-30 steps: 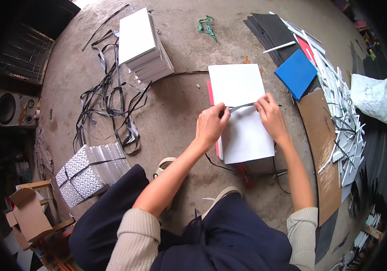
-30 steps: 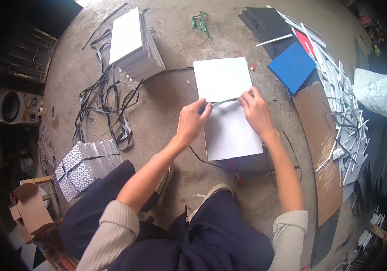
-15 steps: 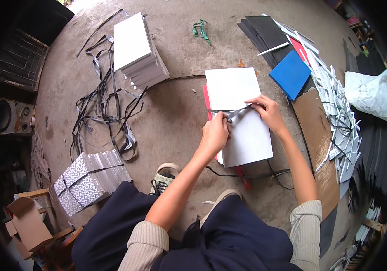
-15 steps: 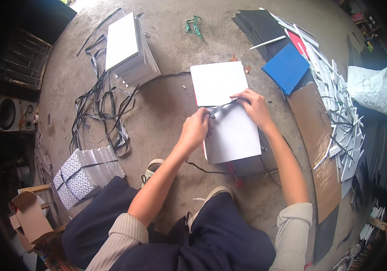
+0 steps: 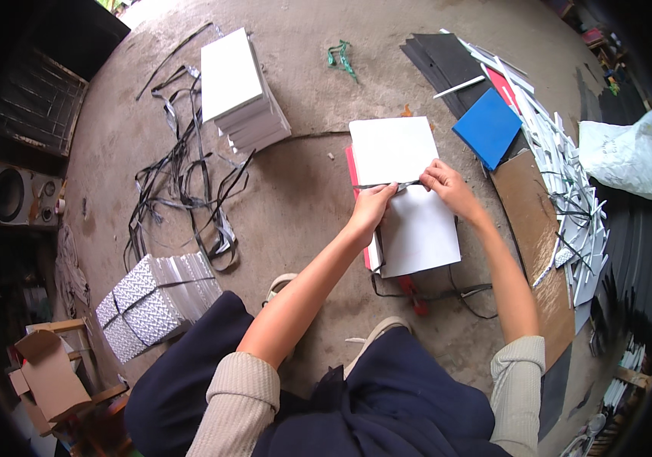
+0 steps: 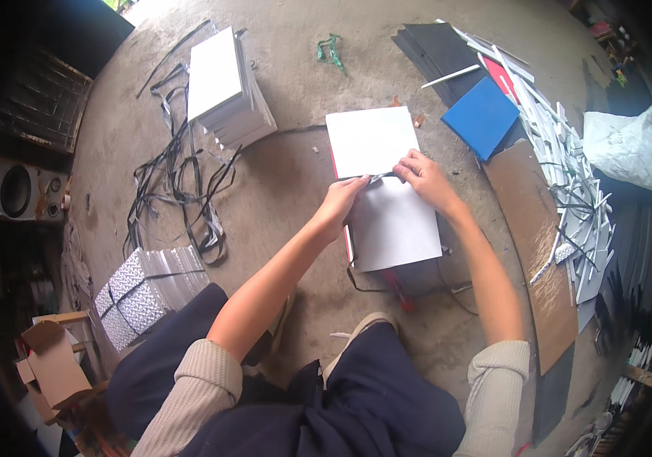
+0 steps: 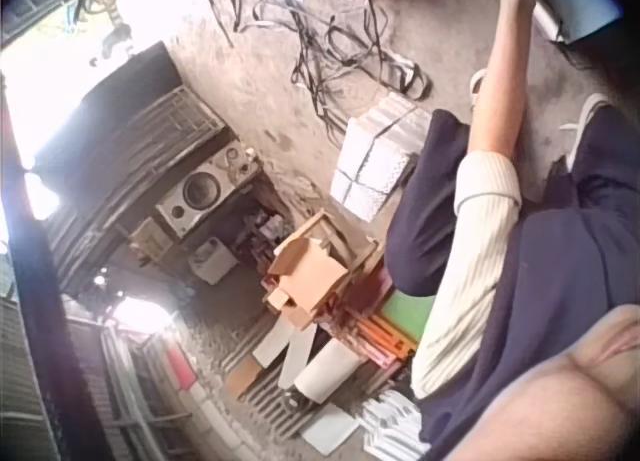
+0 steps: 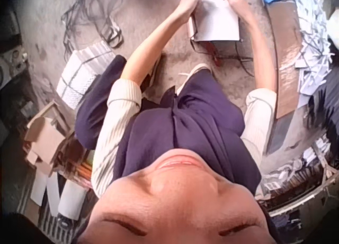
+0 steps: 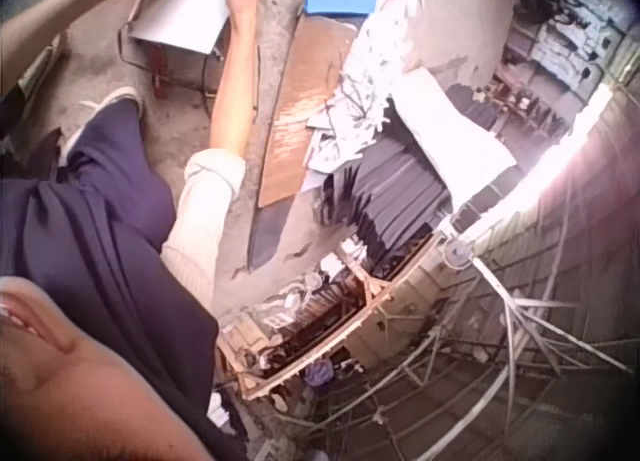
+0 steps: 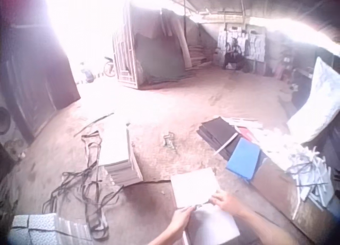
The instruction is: The person gathers stacks of notebooks, aligns them, and wraps them with black straps. They tie the straps into knots and trim excess strap length with a utility knife. The person repeats this process for multiple stacks of notebooks.
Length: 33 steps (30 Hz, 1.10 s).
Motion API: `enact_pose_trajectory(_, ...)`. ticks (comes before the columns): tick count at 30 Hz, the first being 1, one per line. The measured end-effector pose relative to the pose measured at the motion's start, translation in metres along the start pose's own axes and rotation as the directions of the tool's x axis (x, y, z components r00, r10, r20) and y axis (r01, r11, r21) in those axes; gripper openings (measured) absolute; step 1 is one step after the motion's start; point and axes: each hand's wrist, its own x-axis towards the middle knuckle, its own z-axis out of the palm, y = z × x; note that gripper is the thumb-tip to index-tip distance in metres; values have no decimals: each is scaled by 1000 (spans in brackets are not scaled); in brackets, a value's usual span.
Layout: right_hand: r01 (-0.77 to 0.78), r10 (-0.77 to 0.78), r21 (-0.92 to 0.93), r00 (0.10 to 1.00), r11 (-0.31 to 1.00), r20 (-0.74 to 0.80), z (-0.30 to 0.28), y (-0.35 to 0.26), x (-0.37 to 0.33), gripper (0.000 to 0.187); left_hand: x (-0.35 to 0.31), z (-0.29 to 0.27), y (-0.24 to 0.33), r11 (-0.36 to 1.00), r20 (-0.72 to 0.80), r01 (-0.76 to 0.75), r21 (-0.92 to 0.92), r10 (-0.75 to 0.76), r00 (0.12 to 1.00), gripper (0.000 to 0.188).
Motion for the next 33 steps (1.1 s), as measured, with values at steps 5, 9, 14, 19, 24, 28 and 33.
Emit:
enact_pose_trajectory(5, -39, 93, 208, 961, 977, -260, 7, -20, -9, 27, 15, 6, 24, 935, -54, -227, 273, 250, 967, 22)
enact_pose_trajectory(9, -226, 434, 684, 889, 693, -146, 3, -38, -23, 28, 20, 12, 56, 911, 127, -200, 362, 164, 978, 23)
enact_pose_trajectory(14, -286, 516, 745, 852, 602, -90, 2, -28, -7, 28, 45, 13, 63, 817, 216, -312, 485, 234, 948, 26)
enact_pose_trajectory(19, -325, 325, 34, 922, 945, -211, 2, 0, -7, 26, 23, 11, 42, 534, 99, -262, 804, 314, 944, 27)
enact_pose_trajectory(24, -62, -11, -354, 980, 933, -199, 6, -2, -10, 26, -24, 10, -15, 514, -261, -170, 841, 660, 704, 22)
enact_pose_trajectory(28, -15, -44, -384, 989, 923, -144, 5, 1, -11, 25, -34, 19, -26, 589, -268, -216, 778, 624, 734, 20)
enact_pose_trajectory(33, 17, -116, -340, 954, 940, -275, -13, 16, -4, 41, -32, 4, -36, 554, -287, -232, 800, 691, 663, 21)
